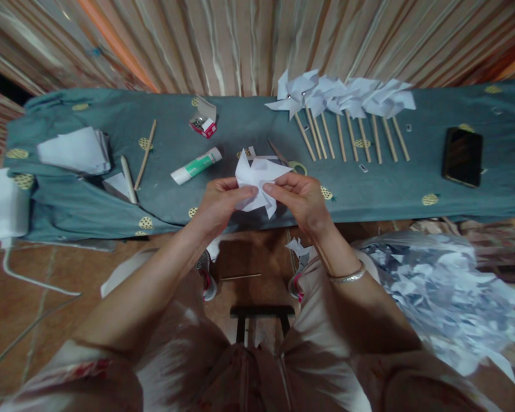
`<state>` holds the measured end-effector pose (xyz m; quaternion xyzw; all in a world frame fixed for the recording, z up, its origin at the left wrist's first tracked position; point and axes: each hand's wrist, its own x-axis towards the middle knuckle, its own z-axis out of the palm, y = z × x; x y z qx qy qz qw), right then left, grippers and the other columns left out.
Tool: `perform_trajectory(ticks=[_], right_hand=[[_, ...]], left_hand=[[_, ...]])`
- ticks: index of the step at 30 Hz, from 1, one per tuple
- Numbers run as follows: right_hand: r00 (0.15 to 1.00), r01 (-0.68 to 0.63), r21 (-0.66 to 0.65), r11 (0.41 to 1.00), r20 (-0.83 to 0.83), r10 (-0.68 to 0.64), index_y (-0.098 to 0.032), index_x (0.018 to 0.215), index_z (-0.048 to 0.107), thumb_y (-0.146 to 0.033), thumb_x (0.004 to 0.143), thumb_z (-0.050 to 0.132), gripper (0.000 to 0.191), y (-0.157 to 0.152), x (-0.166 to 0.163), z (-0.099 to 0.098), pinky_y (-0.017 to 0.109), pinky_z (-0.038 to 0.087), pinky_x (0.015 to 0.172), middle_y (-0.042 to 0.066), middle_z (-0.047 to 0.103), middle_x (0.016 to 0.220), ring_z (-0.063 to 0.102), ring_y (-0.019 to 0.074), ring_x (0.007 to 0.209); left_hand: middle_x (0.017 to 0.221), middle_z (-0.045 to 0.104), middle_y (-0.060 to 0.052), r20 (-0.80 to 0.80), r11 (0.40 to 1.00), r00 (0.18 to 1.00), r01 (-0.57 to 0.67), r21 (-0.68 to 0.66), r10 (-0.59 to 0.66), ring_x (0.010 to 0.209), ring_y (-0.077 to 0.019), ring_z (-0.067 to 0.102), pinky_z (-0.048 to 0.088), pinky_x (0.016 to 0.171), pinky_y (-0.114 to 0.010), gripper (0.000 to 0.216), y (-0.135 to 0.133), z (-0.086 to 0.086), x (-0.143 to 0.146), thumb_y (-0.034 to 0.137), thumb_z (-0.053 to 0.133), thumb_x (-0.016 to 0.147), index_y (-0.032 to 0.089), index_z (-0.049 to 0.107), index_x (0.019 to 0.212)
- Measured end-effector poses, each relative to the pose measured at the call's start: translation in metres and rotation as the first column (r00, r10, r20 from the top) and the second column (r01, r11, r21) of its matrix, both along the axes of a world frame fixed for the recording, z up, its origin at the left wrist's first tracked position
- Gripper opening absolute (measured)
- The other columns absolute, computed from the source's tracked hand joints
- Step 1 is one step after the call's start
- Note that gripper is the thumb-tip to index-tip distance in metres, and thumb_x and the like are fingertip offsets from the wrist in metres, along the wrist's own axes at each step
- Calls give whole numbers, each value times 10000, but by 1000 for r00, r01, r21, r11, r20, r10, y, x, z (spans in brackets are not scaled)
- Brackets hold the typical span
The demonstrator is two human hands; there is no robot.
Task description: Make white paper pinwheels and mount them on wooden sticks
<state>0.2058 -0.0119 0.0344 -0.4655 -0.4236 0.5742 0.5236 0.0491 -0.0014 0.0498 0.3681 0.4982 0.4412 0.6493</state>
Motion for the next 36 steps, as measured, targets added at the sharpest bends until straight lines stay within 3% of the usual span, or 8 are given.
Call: perform_trajectory(ticks=[9, 17, 26, 36], right_hand=[[1000, -24, -3, 1000, 7, 24, -200, 655, 684, -427, 595, 867, 298, 1, 3, -2, 278, 491, 602, -16, 692, 670, 616, 131, 622], [1000, -5, -21, 1000, -12, 4, -203, 646, 672, -410, 547, 896, 321, 1, 2, -3, 286, 507, 596, -12, 706, 663, 632, 139, 617], [999, -17, -43, 999, -31, 15, -204, 656, 700, -388, 533, 906, 302, 0, 1, -3, 317, 550, 638, 1, 736, 696, 667, 164, 650], [991, -129, -38, 991, -26, 128, -189, 684, 748, -382, 572, 878, 258, 2, 5, -4, 301, 574, 662, -8, 717, 626, 699, 178, 687]], left_hand=[[667, 710, -9, -11, 1000, 1000, 6, -7, -6, 632, -157, 631, 494, 642, -288, 146, 0, -1, -1, 223, 820, 541, 183, 746, 660], [675, 729, -26, -9, 999, 1000, 25, 42, -25, 610, -161, 630, 491, 593, -277, 94, 1, -4, -2, 221, 803, 557, 193, 757, 634], [636, 710, -27, -30, 1000, 999, 27, 10, -26, 599, -165, 622, 484, 582, -277, 89, 0, 1, 0, 206, 809, 552, 189, 745, 612], [610, 705, 8, -76, 998, 995, 60, -6, -60, 543, -106, 574, 471, 566, -228, 92, 1, 3, 0, 192, 778, 519, 175, 735, 598]])
